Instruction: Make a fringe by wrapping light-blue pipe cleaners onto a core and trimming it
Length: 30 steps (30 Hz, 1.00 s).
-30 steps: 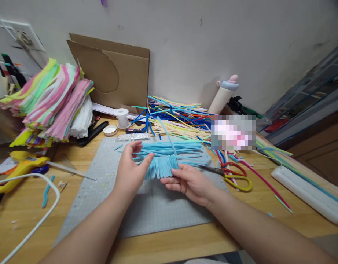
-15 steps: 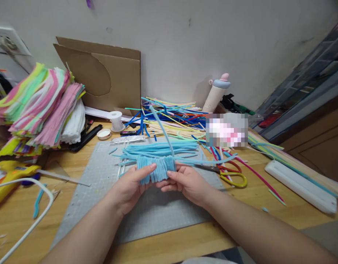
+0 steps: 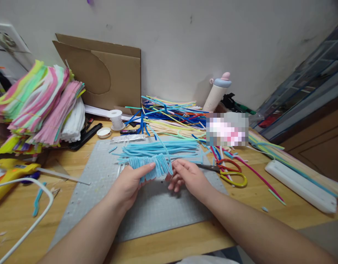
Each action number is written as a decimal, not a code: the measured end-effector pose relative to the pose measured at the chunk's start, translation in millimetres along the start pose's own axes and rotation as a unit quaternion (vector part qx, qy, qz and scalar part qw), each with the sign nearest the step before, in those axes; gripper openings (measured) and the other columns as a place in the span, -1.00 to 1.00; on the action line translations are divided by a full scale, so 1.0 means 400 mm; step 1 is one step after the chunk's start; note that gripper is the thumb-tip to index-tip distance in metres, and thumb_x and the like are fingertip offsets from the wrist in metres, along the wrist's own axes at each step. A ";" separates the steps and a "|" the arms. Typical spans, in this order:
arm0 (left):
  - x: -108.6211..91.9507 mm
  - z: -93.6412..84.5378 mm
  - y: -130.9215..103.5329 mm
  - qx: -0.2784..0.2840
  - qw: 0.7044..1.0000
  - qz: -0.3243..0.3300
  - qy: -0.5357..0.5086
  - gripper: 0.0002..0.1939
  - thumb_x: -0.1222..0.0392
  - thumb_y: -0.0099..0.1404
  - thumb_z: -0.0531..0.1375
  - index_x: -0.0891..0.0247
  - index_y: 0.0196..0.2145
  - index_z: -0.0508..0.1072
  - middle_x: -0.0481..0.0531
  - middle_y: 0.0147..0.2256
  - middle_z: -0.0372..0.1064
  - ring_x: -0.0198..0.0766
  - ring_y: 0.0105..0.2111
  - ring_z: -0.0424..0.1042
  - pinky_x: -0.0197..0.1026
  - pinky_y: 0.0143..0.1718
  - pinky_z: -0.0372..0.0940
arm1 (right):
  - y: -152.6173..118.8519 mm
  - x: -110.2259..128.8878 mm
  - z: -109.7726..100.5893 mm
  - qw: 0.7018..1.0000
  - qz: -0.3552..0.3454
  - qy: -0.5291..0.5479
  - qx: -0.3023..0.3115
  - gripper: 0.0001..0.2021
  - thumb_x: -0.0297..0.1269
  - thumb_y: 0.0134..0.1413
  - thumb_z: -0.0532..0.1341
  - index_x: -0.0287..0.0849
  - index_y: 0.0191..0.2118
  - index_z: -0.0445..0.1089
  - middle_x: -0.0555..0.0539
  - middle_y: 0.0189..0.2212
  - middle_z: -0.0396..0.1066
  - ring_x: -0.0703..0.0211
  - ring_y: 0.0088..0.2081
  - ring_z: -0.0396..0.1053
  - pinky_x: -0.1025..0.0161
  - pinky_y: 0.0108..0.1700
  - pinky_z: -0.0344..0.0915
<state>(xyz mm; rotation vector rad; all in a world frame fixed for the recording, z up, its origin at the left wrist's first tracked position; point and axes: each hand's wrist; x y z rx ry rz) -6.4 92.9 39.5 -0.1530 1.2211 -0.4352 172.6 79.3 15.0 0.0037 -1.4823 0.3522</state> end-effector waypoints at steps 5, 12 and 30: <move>0.000 0.003 -0.002 0.003 1.000 0.000 0.023 -0.70 0.13 0.04 0.32 0.24 -0.23 0.52 0.09 -0.17 0.51 -0.10 -0.20 0.46 -0.17 -0.27 0.36 | -0.005 0.002 0.008 0.997 0.004 -0.080 -0.002 -0.68 -0.01 -0.02 0.19 -0.17 -0.30 0.23 0.03 -0.51 0.38 0.30 -0.61 0.38 0.42 -0.64 0.23; 0.002 -0.005 -0.002 0.010 0.999 -0.016 0.033 -0.67 0.09 0.03 0.33 0.23 -0.22 0.52 0.09 -0.19 0.50 -0.13 -0.23 0.45 -0.18 -0.30 0.35 | -0.007 0.004 0.010 0.998 -0.004 -0.063 0.013 -0.64 -0.02 -0.06 0.22 -0.19 -0.25 0.25 0.03 -0.50 0.37 0.27 -0.58 0.39 0.37 -0.62 0.26; 0.007 -0.002 0.002 0.003 0.992 0.058 0.111 -0.63 0.09 0.06 0.30 0.29 -0.17 0.51 0.14 -0.12 0.48 -0.01 -0.13 0.44 -0.07 -0.14 0.30 | -0.001 0.009 -0.007 0.992 0.004 -0.125 0.002 -0.84 -0.19 0.04 0.11 -0.17 -0.29 0.23 0.07 -0.57 0.38 0.37 -0.68 0.30 0.47 -0.72 0.11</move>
Point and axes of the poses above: each hand's wrist, its own y-axis towards the middle knuckle, its own z-axis out of the palm, x = y × z
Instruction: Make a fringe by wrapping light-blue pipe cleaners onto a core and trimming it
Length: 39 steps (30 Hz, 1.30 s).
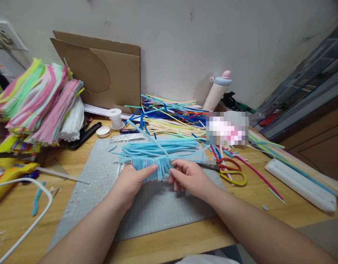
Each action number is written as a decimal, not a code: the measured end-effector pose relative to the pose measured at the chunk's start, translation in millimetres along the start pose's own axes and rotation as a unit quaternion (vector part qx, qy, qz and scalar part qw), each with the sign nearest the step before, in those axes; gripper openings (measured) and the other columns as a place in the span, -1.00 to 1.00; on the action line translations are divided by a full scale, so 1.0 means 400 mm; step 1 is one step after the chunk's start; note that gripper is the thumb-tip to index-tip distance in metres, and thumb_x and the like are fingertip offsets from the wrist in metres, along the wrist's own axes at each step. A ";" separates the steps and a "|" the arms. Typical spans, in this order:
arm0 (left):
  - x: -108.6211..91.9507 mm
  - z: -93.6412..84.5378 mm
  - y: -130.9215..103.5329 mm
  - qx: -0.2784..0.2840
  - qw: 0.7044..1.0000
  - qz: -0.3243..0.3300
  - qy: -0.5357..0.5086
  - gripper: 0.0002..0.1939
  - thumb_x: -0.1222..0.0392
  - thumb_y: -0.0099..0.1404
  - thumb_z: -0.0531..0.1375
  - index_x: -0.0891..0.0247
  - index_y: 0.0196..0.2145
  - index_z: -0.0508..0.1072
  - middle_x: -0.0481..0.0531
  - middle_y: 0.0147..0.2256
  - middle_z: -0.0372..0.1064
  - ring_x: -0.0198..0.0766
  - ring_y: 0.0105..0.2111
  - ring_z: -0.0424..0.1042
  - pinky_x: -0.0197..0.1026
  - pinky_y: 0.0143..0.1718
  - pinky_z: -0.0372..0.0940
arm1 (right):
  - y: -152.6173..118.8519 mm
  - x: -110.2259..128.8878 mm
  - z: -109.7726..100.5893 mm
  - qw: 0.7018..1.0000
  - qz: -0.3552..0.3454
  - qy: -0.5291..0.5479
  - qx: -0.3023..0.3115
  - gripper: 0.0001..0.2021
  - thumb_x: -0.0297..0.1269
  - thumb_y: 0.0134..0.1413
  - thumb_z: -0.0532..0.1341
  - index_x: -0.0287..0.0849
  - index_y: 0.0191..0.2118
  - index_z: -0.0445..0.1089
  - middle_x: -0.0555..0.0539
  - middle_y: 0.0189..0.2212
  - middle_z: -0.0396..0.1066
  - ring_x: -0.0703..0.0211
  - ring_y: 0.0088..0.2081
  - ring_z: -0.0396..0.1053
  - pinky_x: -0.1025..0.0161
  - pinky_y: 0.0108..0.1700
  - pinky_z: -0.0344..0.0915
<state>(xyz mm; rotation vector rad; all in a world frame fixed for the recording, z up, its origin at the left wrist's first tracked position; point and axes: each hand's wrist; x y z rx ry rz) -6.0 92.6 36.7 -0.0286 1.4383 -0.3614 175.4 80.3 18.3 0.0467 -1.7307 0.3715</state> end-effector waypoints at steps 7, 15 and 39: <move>0.006 0.001 -0.002 0.009 1.000 -0.010 -0.003 -0.65 0.06 0.06 0.30 0.27 -0.21 0.52 0.12 -0.19 0.51 -0.03 -0.19 0.46 -0.07 -0.17 0.31 | -0.008 0.007 0.013 0.998 0.001 0.016 0.060 -0.83 -0.18 0.06 0.09 -0.18 -0.39 0.22 0.06 -0.56 0.39 0.40 -0.68 0.29 0.49 -0.71 0.10; 0.012 0.007 0.000 0.032 0.999 -0.005 -0.015 -0.73 0.07 0.08 0.28 0.24 -0.26 0.52 0.07 -0.24 0.52 -0.08 -0.21 0.46 -0.08 -0.12 0.27 | -0.005 -0.002 0.030 0.993 0.009 0.089 0.081 -0.69 -0.02 -0.02 0.18 -0.20 -0.37 0.26 0.00 -0.49 0.42 0.36 -0.63 0.37 0.48 -0.69 0.19; -0.024 -0.023 -0.009 -0.119 0.830 0.306 0.450 -0.81 0.06 0.15 0.20 0.16 -0.28 0.48 0.02 -0.18 0.43 -0.09 -0.08 0.34 0.00 0.04 0.10 | -0.004 -0.014 0.043 0.984 0.081 0.132 0.090 -0.57 0.01 -0.21 0.31 -0.26 -0.30 0.36 -0.04 -0.47 0.46 0.31 -0.57 0.41 0.40 -0.56 0.28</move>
Point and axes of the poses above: each hand's wrist, its own y-axis towards the middle knuckle, its own z-axis out of the palm, x = y × z
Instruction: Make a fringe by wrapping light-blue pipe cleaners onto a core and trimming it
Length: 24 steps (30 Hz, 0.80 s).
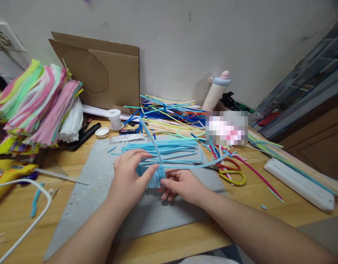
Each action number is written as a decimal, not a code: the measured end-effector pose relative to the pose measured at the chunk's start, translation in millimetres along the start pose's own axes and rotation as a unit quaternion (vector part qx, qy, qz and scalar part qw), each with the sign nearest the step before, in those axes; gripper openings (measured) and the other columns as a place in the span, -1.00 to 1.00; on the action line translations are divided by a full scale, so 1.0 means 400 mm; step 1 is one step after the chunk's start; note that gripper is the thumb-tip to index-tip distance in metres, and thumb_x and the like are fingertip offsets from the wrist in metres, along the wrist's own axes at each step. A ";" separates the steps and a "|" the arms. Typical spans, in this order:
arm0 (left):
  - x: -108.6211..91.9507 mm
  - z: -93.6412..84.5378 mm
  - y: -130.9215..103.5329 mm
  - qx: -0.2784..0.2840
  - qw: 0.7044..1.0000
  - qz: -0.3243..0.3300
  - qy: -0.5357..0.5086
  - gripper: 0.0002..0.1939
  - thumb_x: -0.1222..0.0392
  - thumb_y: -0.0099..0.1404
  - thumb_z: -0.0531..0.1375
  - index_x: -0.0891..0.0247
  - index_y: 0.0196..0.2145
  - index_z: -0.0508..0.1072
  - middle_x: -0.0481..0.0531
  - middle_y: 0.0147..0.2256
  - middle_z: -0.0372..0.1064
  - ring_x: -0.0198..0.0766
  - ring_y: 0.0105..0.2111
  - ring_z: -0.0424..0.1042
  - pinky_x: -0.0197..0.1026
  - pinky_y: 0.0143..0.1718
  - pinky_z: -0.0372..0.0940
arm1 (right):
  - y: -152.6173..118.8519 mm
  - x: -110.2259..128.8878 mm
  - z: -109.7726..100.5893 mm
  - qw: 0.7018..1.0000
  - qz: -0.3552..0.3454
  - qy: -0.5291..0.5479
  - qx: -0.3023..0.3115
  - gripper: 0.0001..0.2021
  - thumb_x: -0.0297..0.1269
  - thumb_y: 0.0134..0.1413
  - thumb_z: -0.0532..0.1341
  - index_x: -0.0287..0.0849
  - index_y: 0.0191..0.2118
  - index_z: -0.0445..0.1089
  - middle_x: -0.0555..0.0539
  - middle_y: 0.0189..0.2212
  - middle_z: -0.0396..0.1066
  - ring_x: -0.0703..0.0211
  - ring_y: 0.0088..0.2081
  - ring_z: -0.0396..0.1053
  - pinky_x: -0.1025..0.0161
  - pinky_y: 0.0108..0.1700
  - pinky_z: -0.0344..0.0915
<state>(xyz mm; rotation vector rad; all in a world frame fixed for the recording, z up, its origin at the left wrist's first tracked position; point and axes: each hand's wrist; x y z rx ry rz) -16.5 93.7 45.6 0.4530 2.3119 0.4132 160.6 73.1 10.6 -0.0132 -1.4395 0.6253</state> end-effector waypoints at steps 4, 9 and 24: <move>-0.005 0.019 -0.011 0.111 0.990 -0.068 -0.050 -0.74 -0.03 0.12 0.21 0.20 -0.35 0.53 0.04 -0.28 0.51 -0.08 -0.18 0.40 -0.04 -0.07 0.19 | -0.003 -0.008 0.011 0.999 0.002 -0.029 0.017 -0.58 0.01 -0.18 0.29 -0.24 -0.27 0.36 -0.01 -0.46 0.43 0.35 -0.57 0.39 0.42 -0.55 0.27; -0.004 0.020 -0.006 0.160 0.966 -0.146 -0.144 -0.76 0.01 0.13 0.18 0.22 -0.45 0.52 -0.02 -0.43 0.50 -0.19 -0.37 0.43 -0.20 -0.30 0.25 | -0.002 -0.009 0.008 0.999 -0.028 -0.031 0.035 -0.54 0.13 -0.11 0.20 -0.26 -0.33 0.34 -0.02 -0.50 0.40 0.32 -0.58 0.39 0.42 -0.60 0.26; 0.005 0.025 -0.005 0.200 0.951 -0.169 -0.166 -0.76 0.00 0.08 0.22 0.21 -0.45 0.57 -0.04 -0.43 0.52 -0.19 -0.38 0.44 -0.25 -0.33 0.26 | -0.003 -0.024 -0.001 0.997 -0.016 -0.076 0.006 -0.63 0.05 -0.01 0.12 -0.21 -0.32 0.28 0.09 -0.60 0.28 0.40 -0.68 0.26 0.46 -0.68 0.12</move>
Point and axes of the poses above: each hand's wrist, its own y-axis towards the middle knuckle, its own z-axis out of the palm, x = y × z
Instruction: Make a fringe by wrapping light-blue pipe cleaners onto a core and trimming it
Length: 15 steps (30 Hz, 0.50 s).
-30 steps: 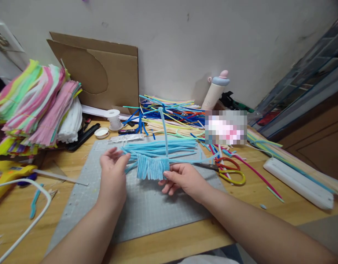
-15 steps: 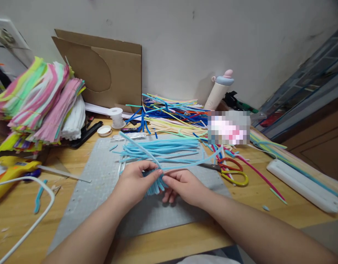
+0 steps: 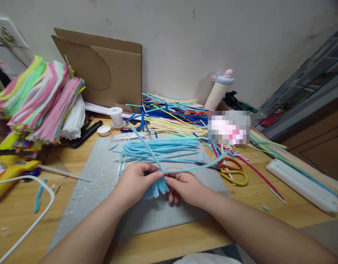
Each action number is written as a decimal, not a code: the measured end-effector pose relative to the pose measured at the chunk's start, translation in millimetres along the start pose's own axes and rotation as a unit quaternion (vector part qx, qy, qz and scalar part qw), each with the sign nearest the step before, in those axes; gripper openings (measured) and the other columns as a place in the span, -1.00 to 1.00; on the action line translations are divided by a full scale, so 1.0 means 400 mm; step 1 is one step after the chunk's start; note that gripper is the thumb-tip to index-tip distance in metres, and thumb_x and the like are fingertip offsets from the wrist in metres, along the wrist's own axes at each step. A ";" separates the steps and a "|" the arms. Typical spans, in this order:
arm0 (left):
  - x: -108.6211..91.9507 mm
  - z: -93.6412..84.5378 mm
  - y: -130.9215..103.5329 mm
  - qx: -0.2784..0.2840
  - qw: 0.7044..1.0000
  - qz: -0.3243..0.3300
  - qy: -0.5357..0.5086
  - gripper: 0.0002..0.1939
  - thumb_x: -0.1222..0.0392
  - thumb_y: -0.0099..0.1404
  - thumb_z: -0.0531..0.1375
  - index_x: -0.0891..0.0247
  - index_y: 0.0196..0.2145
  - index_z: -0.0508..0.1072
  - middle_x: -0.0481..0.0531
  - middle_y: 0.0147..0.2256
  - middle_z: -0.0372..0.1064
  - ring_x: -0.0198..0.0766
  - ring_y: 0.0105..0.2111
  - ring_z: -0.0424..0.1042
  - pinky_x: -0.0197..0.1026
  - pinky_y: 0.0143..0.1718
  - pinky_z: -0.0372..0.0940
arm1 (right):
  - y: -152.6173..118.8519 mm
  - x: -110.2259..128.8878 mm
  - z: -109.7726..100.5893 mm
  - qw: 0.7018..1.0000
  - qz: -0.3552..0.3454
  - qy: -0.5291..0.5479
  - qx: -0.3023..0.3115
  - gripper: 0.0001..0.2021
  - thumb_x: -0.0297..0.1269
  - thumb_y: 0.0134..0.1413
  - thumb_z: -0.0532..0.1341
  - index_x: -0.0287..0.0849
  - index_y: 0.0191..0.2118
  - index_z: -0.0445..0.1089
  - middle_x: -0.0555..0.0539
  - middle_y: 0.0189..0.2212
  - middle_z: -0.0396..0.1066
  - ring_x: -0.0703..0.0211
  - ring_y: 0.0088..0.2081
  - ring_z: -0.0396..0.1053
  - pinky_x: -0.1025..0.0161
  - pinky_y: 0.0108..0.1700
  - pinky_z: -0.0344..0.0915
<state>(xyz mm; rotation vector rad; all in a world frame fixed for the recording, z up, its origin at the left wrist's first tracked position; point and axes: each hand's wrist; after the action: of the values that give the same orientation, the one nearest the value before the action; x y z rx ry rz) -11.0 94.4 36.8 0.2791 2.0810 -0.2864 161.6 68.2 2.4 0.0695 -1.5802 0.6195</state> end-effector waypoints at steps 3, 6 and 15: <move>-0.001 0.001 -0.001 0.009 1.000 0.000 -0.009 -0.78 0.02 0.08 0.22 0.19 -0.45 0.57 -0.06 -0.42 0.52 -0.20 -0.37 0.45 -0.26 -0.32 0.26 | -0.006 0.001 0.001 1.000 -0.004 -0.019 0.003 -0.65 0.03 0.03 0.10 -0.21 -0.33 0.28 0.07 -0.57 0.29 0.40 -0.65 0.26 0.47 -0.67 0.12; -0.005 0.002 -0.002 0.024 1.000 0.010 -0.016 -0.79 0.04 0.10 0.21 0.21 -0.49 0.55 -0.07 -0.47 0.50 -0.22 -0.40 0.42 -0.27 -0.35 0.24 | -0.009 0.005 0.001 1.000 -0.014 -0.021 0.014 -0.67 0.01 0.05 0.09 -0.21 -0.33 0.28 0.05 -0.53 0.31 0.41 -0.64 0.27 0.48 -0.67 0.13; -0.007 -0.013 0.005 -0.057 0.996 -0.023 -0.066 -0.73 0.00 0.10 0.20 0.27 -0.55 0.43 -0.07 -0.57 0.35 -0.31 -0.53 0.29 -0.30 -0.48 0.15 | -0.003 0.007 -0.009 0.997 -0.054 -0.052 -0.003 -0.68 -0.02 0.14 0.03 -0.20 -0.41 0.23 0.03 -0.54 0.33 0.37 -0.63 0.28 0.45 -0.67 0.15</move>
<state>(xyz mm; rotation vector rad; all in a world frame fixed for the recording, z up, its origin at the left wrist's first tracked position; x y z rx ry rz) -13.4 97.8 41.7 0.1403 1.9658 -0.2075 164.8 69.4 5.2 0.1837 -1.6671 0.5348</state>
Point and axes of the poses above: each hand's wrist, its own y-axis towards the middle knuckle, its own z-axis out of the palm, x = y × z
